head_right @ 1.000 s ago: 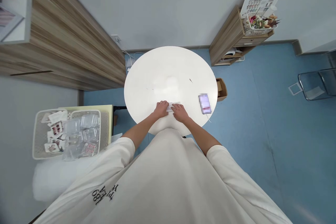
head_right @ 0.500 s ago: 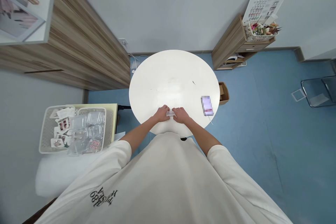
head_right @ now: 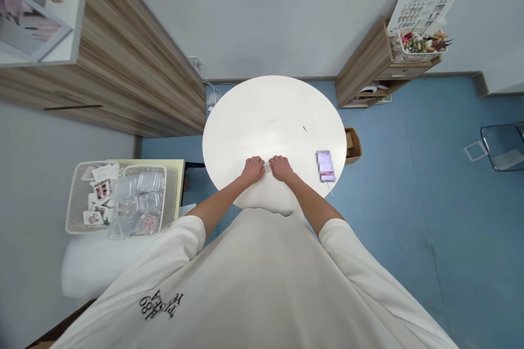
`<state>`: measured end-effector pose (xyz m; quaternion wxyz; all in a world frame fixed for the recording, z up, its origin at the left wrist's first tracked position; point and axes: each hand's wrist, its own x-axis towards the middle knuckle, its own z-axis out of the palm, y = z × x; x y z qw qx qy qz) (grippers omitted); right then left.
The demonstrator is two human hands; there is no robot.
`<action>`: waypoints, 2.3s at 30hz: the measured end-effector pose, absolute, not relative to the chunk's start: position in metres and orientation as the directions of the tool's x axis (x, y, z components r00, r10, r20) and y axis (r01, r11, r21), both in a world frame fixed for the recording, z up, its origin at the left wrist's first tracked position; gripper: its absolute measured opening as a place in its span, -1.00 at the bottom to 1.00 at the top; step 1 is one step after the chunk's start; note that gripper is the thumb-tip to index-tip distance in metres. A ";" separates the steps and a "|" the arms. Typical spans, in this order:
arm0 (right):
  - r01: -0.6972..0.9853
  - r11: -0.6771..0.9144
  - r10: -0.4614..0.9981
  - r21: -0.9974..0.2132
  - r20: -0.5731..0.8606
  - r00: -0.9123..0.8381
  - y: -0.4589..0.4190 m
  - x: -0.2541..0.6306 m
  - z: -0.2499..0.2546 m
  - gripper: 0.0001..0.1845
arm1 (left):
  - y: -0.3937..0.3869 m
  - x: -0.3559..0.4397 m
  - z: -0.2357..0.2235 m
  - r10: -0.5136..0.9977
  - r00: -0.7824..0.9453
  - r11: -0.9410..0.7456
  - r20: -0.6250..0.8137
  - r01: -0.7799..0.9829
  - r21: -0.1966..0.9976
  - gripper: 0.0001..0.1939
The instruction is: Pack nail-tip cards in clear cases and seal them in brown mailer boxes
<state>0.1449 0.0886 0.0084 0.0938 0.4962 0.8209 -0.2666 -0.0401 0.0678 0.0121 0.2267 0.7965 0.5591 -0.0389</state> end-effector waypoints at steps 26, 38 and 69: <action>0.855 0.405 0.774 -0.323 -0.376 -0.509 0.062 0.159 -0.002 -0.41 | 0.055 -0.037 -0.019 0.819 0.444 -0.356 -0.363 0.890 0.285 -0.15; 0.810 0.405 0.733 -0.425 -0.379 -0.565 0.043 0.159 0.009 -0.50 | 0.041 -0.045 0.001 0.785 0.495 -0.360 -0.372 0.853 0.377 -0.51; 0.839 -0.459 0.795 -0.291 -0.555 0.242 0.078 0.154 -0.015 -0.45 | 0.076 -0.036 -0.019 0.840 0.339 -0.206 -0.424 0.922 0.329 -0.21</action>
